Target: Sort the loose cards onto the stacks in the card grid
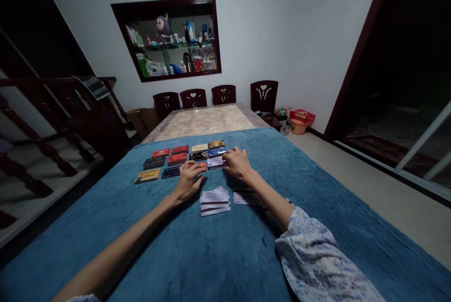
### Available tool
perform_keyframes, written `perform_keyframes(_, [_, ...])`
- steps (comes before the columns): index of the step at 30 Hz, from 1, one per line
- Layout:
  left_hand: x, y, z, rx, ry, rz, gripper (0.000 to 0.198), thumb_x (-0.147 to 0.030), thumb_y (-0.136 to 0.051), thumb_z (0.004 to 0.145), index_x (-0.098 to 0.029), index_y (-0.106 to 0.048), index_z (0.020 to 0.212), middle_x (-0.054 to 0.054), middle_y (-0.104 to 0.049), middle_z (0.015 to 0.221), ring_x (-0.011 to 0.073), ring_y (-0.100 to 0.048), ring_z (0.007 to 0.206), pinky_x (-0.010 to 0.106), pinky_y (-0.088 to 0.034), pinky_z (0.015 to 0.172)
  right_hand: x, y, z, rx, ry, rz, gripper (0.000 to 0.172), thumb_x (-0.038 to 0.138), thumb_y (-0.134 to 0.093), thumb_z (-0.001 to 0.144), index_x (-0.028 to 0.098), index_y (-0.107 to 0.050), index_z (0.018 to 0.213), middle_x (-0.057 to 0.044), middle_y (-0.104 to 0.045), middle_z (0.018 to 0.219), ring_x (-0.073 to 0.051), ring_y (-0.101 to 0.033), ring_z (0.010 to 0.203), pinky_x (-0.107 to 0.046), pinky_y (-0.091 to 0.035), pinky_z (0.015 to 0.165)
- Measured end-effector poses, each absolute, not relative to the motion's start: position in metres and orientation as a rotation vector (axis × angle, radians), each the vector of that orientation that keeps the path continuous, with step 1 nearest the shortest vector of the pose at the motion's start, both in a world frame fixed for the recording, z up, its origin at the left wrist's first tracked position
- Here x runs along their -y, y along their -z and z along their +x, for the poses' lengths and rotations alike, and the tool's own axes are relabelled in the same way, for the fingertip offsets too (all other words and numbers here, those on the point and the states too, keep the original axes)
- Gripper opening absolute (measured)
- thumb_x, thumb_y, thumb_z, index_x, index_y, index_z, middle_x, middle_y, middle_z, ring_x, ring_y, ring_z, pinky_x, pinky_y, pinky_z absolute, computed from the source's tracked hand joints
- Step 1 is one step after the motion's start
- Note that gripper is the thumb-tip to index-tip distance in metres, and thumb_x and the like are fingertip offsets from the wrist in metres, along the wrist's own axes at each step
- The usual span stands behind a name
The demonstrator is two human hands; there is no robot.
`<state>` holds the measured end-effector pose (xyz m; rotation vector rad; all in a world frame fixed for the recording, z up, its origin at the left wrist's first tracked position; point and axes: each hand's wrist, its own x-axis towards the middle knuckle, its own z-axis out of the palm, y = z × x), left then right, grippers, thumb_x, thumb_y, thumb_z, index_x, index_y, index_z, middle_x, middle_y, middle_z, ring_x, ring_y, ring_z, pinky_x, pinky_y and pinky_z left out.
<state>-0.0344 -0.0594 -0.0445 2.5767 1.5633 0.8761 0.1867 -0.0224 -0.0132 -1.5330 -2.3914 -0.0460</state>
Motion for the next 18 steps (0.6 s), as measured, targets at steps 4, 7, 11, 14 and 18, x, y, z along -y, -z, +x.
perform_keyframes(4, [0.077, 0.047, -0.040, -1.494, -0.895, 2.612, 0.021, -0.021, -0.059, 0.088, -0.023, -0.073, 0.104, 0.006, -0.072, 0.108, 0.0274, -0.048, 0.117, 0.049, -0.030, 0.104, 0.039, 0.012, 0.193, 2.449, 0.084, -1.424, 0.024, 0.023, -0.052, 0.093, 0.023, -0.073, 0.106, -0.010, -0.071, 0.111, -0.029, -0.049, 0.107, -0.039, -0.035, 0.084])
perform_keyframes(7, [0.092, 0.048, -0.043, -1.424, -0.875, 2.631, 0.021, -0.023, -0.057, 0.089, -0.023, -0.073, 0.103, 0.006, -0.072, 0.107, 0.0273, -0.049, 0.117, 0.050, -0.030, 0.105, 0.056, 0.012, 0.197, 2.506, 0.054, -1.318, 0.022, 0.023, -0.056, 0.092, 0.022, -0.071, 0.108, -0.010, -0.071, 0.111, -0.028, -0.049, 0.109, -0.039, -0.034, 0.086])
perform_keyframes(11, [0.107, 0.050, -0.046, -1.336, -0.830, 2.650, 0.023, -0.025, -0.056, 0.090, -0.024, -0.073, 0.105, 0.006, -0.072, 0.109, 0.0278, -0.049, 0.119, 0.051, -0.029, 0.106, 0.078, 0.012, 0.199, 2.604, -0.031, -1.156, 0.022, 0.025, -0.059, 0.091, 0.023, -0.071, 0.109, -0.010, -0.072, 0.111, -0.027, -0.050, 0.108, -0.039, -0.034, 0.086])
perform_keyframes(14, [0.113, 0.050, -0.048, -1.289, -0.788, 2.657, 0.023, -0.025, -0.057, 0.087, -0.024, -0.072, 0.105, 0.006, -0.072, 0.109, 0.0287, -0.049, 0.119, 0.052, -0.030, 0.105, 0.087, 0.013, 0.199, 2.672, -0.081, -1.087, 0.025, 0.031, -0.061, 0.089, 0.023, -0.071, 0.111, -0.009, -0.071, 0.112, -0.027, -0.051, 0.109, -0.039, -0.035, 0.086])
perform_keyframes(18, [0.118, 0.047, -0.050, -1.215, -0.727, 2.678, 0.028, -0.027, -0.060, 0.083, -0.023, -0.070, 0.108, 0.007, -0.070, 0.112, 0.0300, -0.047, 0.119, 0.052, -0.031, 0.105, 0.090, 0.015, 0.198, 2.758, -0.124, -1.018, 0.032, 0.038, -0.066, 0.085, 0.024, -0.071, 0.114, -0.010, -0.070, 0.114, -0.029, -0.050, 0.109, -0.040, -0.037, 0.086])
